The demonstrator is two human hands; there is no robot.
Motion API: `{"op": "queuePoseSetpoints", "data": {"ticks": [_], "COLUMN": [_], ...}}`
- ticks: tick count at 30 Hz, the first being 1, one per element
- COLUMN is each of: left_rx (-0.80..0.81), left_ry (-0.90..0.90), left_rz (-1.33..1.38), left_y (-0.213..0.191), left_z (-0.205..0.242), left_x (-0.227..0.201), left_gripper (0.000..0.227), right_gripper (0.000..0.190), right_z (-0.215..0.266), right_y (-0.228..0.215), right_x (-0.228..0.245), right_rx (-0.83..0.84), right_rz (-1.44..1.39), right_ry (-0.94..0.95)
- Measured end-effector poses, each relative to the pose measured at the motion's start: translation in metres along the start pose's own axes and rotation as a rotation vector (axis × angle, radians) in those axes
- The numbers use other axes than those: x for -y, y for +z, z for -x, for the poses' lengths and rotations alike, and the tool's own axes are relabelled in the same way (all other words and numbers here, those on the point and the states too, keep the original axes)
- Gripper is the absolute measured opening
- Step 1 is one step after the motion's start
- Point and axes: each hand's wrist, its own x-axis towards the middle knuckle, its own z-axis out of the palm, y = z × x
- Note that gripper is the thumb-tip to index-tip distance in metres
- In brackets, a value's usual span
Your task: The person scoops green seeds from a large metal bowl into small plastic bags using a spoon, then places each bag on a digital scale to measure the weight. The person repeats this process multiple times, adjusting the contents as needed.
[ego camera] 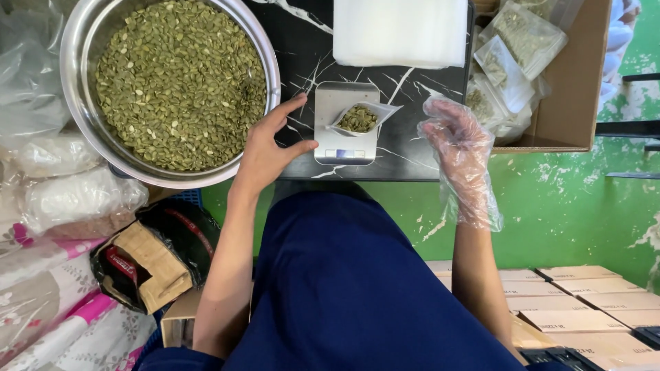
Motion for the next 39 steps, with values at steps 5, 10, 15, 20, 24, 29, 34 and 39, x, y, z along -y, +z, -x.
{"op": "queuePoseSetpoints", "data": {"ticks": [5,10,15,20,24,29,34,39], "left_rx": [-0.013,-0.023,-0.026,-0.027,-0.032,-0.042,-0.034,-0.037], "left_ry": [0.024,0.044,0.057,0.069,0.078,0.087,0.139,0.24], "left_rz": [-0.041,-0.071,-0.078,-0.088,-0.085,-0.088,-0.069,-0.035], "left_y": [-0.001,0.001,0.003,0.0,-0.001,0.0,0.009,0.036], "left_z": [0.001,0.001,0.002,0.003,0.003,0.0,-0.006,-0.02], "left_x": [-0.004,-0.007,-0.004,-0.001,-0.002,0.001,0.001,0.023], "left_gripper": [0.071,0.067,0.064,0.059,0.054,0.05,0.043,0.042], "right_gripper": [0.029,0.03,0.03,0.029,0.029,0.028,0.032,0.036], "right_z": [0.001,0.003,0.005,0.006,0.003,-0.003,-0.008,-0.016], "right_y": [0.003,0.003,0.001,0.001,0.002,0.004,0.01,0.032], "right_x": [0.007,0.007,0.002,-0.003,-0.004,0.001,0.006,0.013], "right_rx": [-0.002,-0.017,-0.02,-0.028,-0.026,-0.013,0.058,0.181], "right_rz": [0.002,0.031,0.034,0.024,0.052,0.046,0.015,0.004], "right_ry": [-0.011,-0.023,-0.029,-0.02,-0.04,-0.041,-0.042,-0.057]}}
